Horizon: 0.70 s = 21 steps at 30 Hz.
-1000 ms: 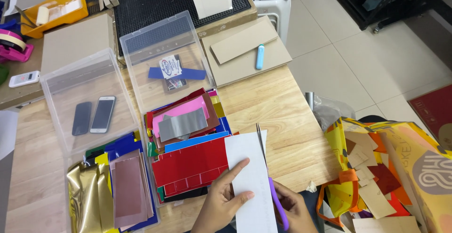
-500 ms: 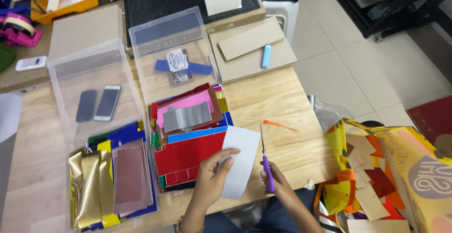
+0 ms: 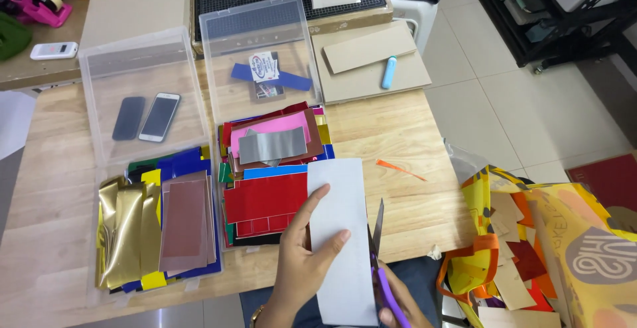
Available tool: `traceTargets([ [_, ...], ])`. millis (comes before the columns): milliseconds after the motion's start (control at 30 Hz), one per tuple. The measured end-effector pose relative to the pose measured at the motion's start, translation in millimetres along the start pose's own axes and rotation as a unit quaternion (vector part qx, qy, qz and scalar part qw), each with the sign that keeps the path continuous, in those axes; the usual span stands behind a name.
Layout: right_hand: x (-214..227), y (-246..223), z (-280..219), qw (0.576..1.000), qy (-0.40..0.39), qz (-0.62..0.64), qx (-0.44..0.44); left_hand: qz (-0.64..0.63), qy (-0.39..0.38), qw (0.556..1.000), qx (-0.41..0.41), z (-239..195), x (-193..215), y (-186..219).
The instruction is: Cutting white strips of material and organizing various colored foil sheets into plastic storage bins on a workbench.
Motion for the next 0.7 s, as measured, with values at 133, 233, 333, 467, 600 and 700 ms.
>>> traceTargets([
  [133, -28.6, -40.1, 19.6, 0.998, -0.016, 0.015, 0.057, 0.006, 0.036, 0.997, -0.063, -11.0, -5.0, 13.2],
  [233, -15.6, 34.0, -5.1, 0.994, 0.079, -0.045, 0.058, 0.061, 0.051, 0.994, -0.072, -16.4, -5.6, 17.8],
  [333, -15.9, 122.0, -47.0, 0.975, 0.049, 0.081, 0.199, 0.073, 0.082, 0.991, -0.081, -22.2, -3.5, 25.5],
  [467, -27.3, 33.7, 5.9, 0.965, 0.117, 0.085, 0.218, -0.085, 0.041, 0.995, -0.035, -30.8, -5.0, 39.4],
  [600, -48.2, -18.0, -3.1, 0.97, 0.212, -0.003, 0.118, -0.041, 0.027, 0.999, 0.001, -40.9, -12.9, 53.6],
  [700, -46.3, -18.3, -4.9, 0.971, 0.221, -0.018, 0.085, 0.075, 0.046, 0.991, -0.096, -40.8, -18.3, 42.5],
])
Point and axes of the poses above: each hand's wrist, its own z-axis towards the middle knuckle, its own x-axis out of the back of the hand, y = z × x, the point moved 3 cm from there along z, towards the middle knuckle, and after that the axes turned 14 degrees about -y, right-handed, at the moved point
